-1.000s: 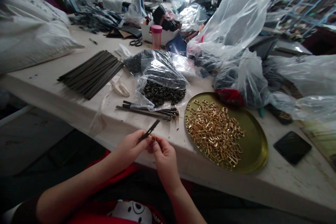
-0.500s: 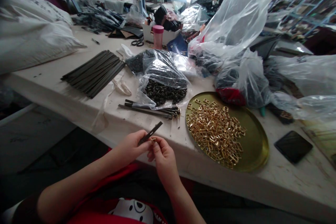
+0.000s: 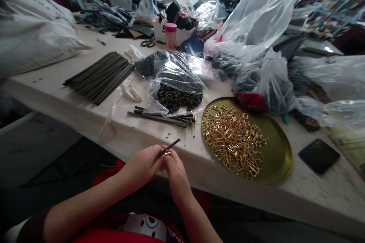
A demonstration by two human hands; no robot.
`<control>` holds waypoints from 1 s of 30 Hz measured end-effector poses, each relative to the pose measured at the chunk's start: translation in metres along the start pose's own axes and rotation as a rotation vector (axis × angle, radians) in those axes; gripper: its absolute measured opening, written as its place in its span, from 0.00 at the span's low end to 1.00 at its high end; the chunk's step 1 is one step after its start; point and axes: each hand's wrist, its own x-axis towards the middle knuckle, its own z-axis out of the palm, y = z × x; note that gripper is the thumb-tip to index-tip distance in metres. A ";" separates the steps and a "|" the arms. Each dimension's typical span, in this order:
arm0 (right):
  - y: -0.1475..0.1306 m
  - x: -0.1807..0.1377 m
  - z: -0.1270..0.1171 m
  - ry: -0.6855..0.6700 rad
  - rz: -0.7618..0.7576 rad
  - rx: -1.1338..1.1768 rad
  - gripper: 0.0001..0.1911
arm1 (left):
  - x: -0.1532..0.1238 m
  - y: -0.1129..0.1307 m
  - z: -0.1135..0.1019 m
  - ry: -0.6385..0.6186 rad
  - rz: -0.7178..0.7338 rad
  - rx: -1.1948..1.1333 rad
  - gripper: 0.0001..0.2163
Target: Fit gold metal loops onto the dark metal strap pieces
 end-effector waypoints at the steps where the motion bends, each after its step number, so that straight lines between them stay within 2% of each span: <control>1: 0.001 0.000 0.000 0.004 0.004 0.000 0.17 | 0.000 0.000 0.000 -0.002 0.002 -0.002 0.09; 7: 0.001 -0.001 0.004 0.020 -0.002 0.010 0.16 | 0.000 -0.002 0.002 0.053 -0.026 -0.044 0.06; 13: -0.002 -0.004 0.007 0.105 -0.042 0.092 0.13 | 0.001 -0.009 -0.006 0.085 -0.113 -0.320 0.08; 20: -0.005 0.002 0.005 0.238 -0.087 0.195 0.11 | 0.001 -0.008 -0.010 -0.039 -0.154 -0.481 0.06; 25: -0.004 0.002 0.006 0.249 -0.127 0.092 0.11 | 0.000 -0.006 -0.006 -0.063 -0.167 -0.505 0.08; 30: -0.010 0.003 0.000 0.282 -0.182 0.033 0.12 | -0.003 -0.007 -0.017 -0.132 -0.126 -0.510 0.10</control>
